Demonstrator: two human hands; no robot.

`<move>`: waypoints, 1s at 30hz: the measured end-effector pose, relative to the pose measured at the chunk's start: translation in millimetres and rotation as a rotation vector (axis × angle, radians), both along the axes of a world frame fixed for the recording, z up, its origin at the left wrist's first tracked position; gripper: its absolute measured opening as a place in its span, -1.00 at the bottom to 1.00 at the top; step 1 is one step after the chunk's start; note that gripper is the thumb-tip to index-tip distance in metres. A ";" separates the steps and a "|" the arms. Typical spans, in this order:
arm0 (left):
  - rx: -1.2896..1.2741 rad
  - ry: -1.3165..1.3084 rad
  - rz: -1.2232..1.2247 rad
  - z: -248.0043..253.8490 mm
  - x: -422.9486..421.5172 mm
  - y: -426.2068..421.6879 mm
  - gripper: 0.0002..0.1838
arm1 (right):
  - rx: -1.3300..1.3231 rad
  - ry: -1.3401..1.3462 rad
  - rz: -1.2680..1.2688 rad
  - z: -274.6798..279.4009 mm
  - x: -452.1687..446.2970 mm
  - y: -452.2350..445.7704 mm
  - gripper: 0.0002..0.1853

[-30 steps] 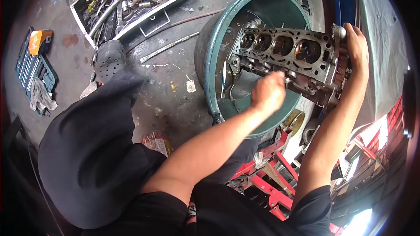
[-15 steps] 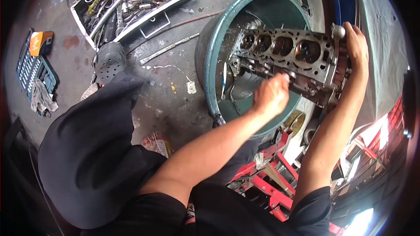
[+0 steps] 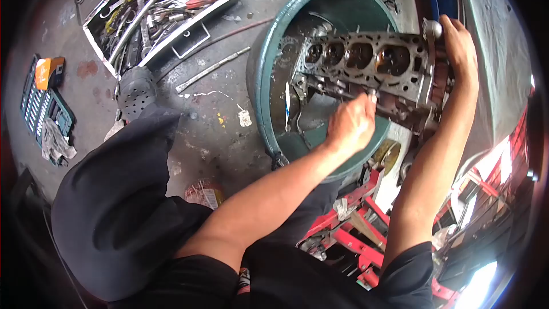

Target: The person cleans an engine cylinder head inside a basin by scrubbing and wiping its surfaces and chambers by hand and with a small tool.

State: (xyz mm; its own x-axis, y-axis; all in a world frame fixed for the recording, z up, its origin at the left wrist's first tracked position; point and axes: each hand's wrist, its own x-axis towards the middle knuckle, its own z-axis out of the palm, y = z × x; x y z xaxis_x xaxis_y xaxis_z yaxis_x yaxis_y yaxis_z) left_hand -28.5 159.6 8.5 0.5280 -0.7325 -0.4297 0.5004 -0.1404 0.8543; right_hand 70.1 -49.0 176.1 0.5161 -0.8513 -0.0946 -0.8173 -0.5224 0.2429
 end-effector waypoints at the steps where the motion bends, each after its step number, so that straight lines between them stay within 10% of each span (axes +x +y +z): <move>1: 0.005 -0.126 0.135 -13.0 -6.5 -8.9 -0.63 | 0.102 -0.145 -0.058 -4.9 -4.5 5.2 -0.31; 30: 0.068 -0.137 -0.133 11.9 11.9 0.6 -0.60 | 0.055 -0.073 -0.081 -16.9 6.3 -1.1 -0.37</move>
